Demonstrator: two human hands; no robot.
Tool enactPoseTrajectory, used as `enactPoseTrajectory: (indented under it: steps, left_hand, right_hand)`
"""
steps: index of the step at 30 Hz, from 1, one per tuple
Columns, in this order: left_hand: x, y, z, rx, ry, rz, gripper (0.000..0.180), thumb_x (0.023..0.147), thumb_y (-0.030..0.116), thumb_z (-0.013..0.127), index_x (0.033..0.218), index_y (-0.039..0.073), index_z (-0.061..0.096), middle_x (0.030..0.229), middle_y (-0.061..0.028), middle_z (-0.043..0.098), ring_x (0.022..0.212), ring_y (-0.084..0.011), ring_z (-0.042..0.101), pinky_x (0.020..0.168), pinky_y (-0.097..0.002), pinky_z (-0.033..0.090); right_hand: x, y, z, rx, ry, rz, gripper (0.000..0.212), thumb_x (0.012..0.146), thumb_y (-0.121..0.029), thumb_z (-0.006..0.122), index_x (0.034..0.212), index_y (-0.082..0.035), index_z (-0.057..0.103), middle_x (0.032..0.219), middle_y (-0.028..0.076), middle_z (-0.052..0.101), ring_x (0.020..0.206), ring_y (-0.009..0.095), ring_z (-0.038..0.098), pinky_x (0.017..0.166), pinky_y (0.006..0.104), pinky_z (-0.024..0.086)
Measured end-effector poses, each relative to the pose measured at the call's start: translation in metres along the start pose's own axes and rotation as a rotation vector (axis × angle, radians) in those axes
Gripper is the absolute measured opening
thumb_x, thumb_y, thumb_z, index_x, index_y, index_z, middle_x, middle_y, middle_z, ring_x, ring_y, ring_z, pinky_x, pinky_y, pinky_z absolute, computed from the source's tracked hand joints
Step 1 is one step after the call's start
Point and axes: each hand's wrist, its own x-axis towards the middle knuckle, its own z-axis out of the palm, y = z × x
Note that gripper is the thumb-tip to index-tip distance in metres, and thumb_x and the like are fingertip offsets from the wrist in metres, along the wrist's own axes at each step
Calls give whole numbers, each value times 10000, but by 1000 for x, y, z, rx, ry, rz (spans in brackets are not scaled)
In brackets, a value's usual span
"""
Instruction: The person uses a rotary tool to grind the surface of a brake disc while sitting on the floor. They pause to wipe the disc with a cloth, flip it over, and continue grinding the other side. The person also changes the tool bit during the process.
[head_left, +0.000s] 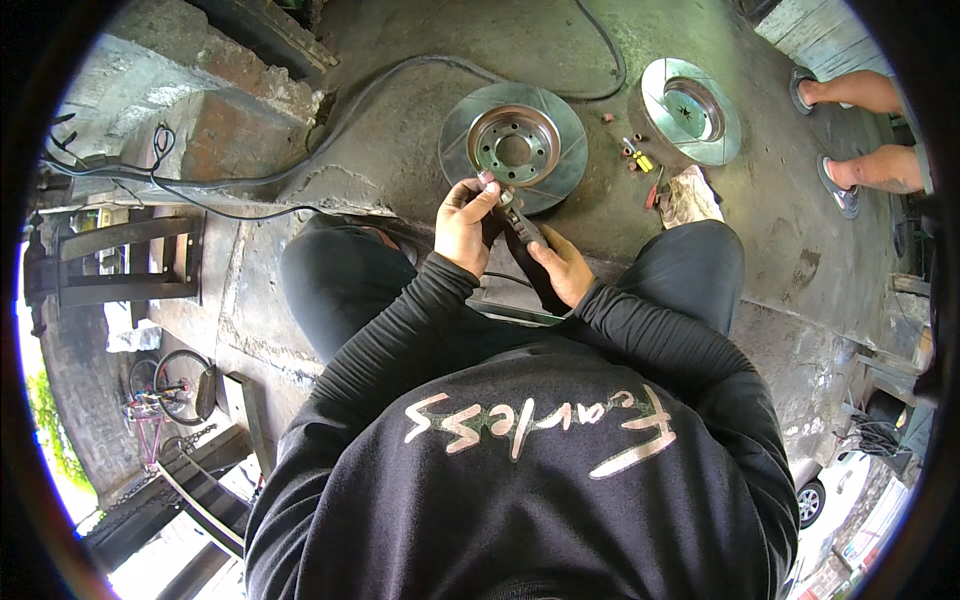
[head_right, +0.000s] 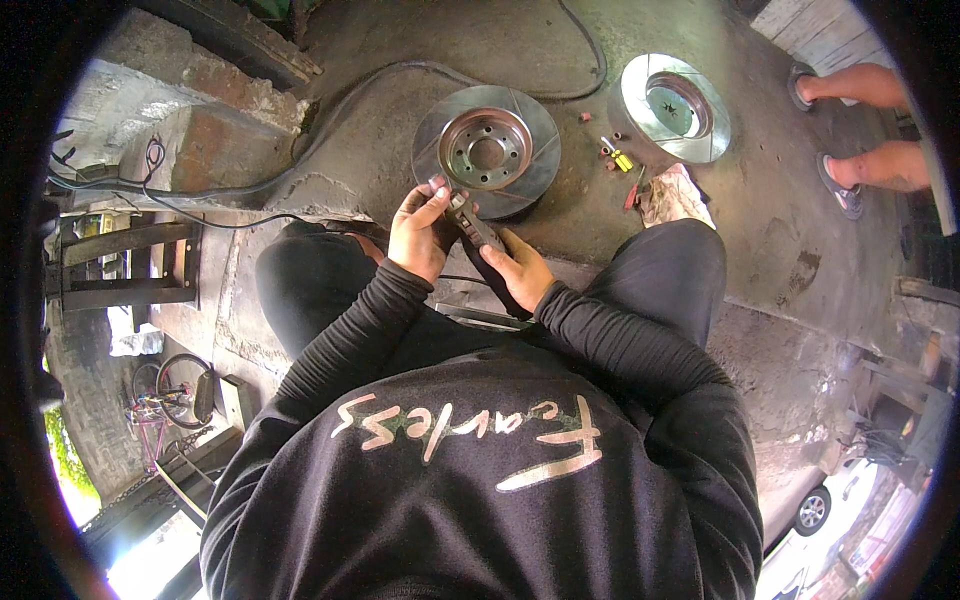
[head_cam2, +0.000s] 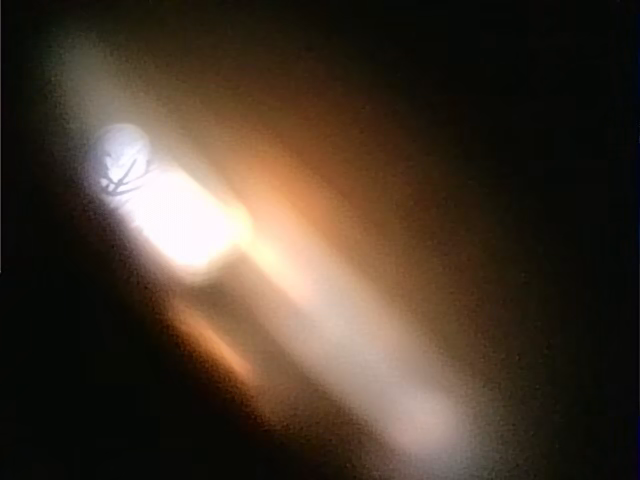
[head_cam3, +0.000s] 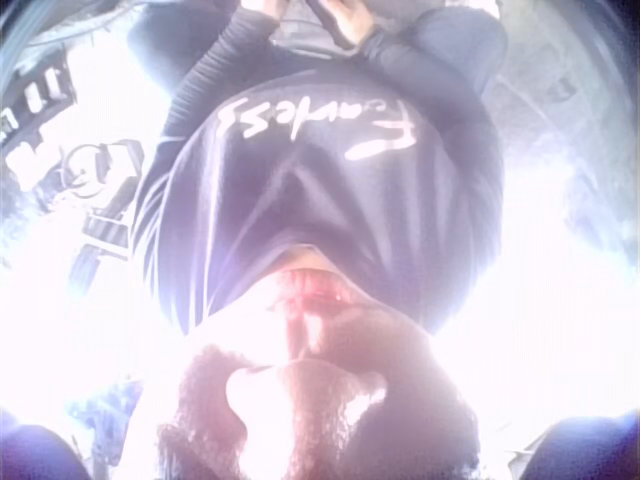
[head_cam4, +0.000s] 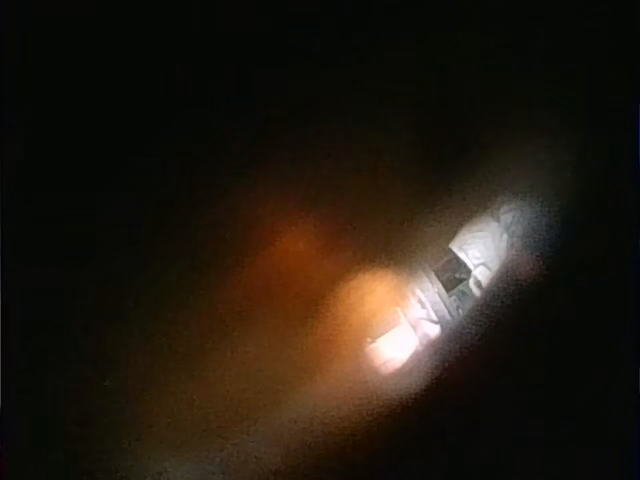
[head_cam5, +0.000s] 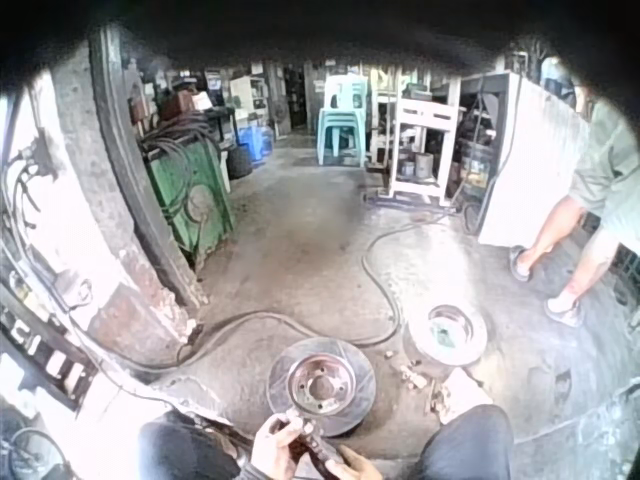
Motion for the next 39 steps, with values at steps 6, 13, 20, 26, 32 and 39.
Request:
enactPoseTrajectory:
  steps: [6, 13, 20, 26, 32, 39]
  left_hand:
    - [-1, 8, 2, -39, -67, -60, 157, 919, 48, 528, 1069, 2, 524, 1015, -137, 610, 947, -318, 622, 848, -468, 511]
    - [2, 2, -7, 51, 25, -39, 113, 887, 26, 586, 980, 33, 522, 928, -107, 610, 902, -293, 626, 824, -468, 523]
    - [-2, 2, 4, -31, -30, -53, 99, 885, 11, 577, 960, 37, 518, 911, -99, 599, 919, -273, 616, 860, -480, 513]
    - [-3, 3, 3, -3, 57, -59, 95, 896, 11, 547, 984, 23, 514, 941, -114, 590, 932, -281, 609, 879, -484, 507]
    - [-3, 1, 7, -33, 100, -57, 156, 913, 14, 507, 1067, -12, 500, 982, -133, 589, 921, -302, 613, 879, -471, 505]
    - [-2, 0, -2, -9, 26, -31, 200, 924, 16, 494, 1121, -20, 483, 1005, -142, 590, 978, -340, 616, 870, -476, 505]
  right_hand:
    - [4, 8, 0, 118, -34, -11, 485, 949, -348, 514, 1235, 44, 488, 1103, 95, 570, 1032, 148, 491, 952, 286, 366]
    - [0, 5, -1, -127, 5, -25, 495, 937, -372, 512, 1230, 27, 494, 1120, 154, 590, 1046, 201, 529, 943, 313, 379]
    - [2, 8, -3, -132, 41, -8, 522, 921, -405, 526, 1204, 34, 506, 1100, 182, 605, 1031, 235, 561, 924, 323, 398]
    - [2, 10, -3, -220, 54, -33, 530, 921, -414, 522, 1189, 43, 505, 1094, 194, 607, 1015, 235, 569, 908, 324, 410]
    - [2, 10, -2, -182, 58, -28, 507, 927, -391, 521, 1184, 45, 507, 1080, 205, 606, 1008, 234, 567, 911, 324, 408]
    - [3, 8, -2, -187, 55, -43, 488, 922, -387, 522, 1174, 32, 516, 1058, 227, 608, 998, 263, 581, 897, 335, 415]
